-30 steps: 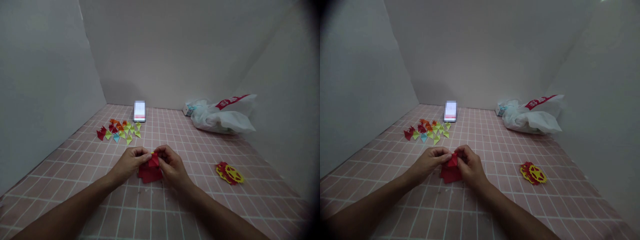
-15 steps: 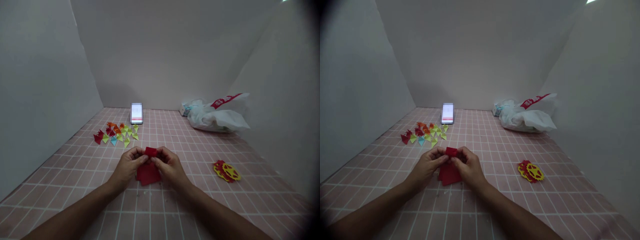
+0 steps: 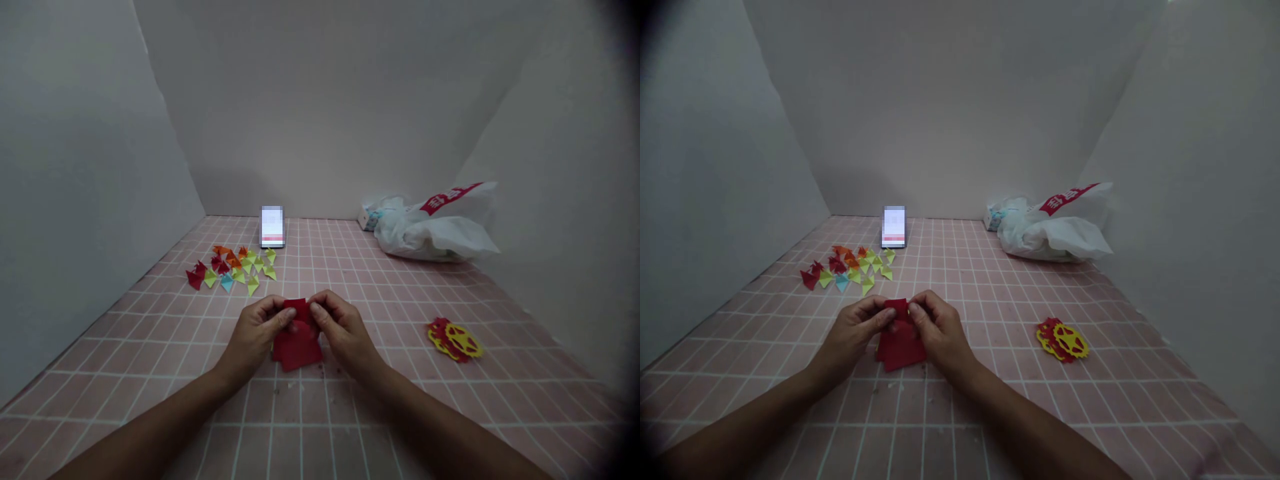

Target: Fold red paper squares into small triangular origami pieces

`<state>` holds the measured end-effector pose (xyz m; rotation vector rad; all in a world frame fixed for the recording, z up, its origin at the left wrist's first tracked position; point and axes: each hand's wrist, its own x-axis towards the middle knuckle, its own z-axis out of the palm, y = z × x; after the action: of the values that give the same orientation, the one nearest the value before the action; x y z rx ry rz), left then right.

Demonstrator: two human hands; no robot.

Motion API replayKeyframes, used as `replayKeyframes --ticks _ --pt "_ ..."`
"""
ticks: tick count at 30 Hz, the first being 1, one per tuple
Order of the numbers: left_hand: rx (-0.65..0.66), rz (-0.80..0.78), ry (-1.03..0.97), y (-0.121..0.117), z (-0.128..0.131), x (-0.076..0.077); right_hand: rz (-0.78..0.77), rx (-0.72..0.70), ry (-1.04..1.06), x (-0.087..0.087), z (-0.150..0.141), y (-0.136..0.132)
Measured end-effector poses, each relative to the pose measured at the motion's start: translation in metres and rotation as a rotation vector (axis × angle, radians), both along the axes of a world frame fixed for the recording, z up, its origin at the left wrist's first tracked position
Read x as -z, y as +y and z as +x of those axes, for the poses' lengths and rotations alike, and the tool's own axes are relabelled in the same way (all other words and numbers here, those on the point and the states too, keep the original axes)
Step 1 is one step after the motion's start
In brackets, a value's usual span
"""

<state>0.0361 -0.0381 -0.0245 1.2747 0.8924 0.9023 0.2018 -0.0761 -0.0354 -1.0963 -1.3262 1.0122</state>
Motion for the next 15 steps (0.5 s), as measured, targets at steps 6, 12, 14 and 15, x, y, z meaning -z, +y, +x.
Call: replayKeyframes --ticks 6,12,14,15 --pt "0.004 0.031 0.017 0.0012 0.0003 0.0016 -0.014 0.012 0.047 -0.0015 0.0008 0.0022" --pt "0.005 0.035 0.032 0.0017 -0.0001 0.0040 0.020 0.021 0.010 0.0007 0.0016 0.0020" --pt "0.002 0.046 0.043 0.0014 -0.0002 0.0040 0.042 0.028 -0.009 0.0016 0.0024 0.0022" --pt "0.002 0.052 0.047 0.0012 -0.0001 0.0039 0.050 0.031 -0.018 0.0021 0.0028 0.0023"
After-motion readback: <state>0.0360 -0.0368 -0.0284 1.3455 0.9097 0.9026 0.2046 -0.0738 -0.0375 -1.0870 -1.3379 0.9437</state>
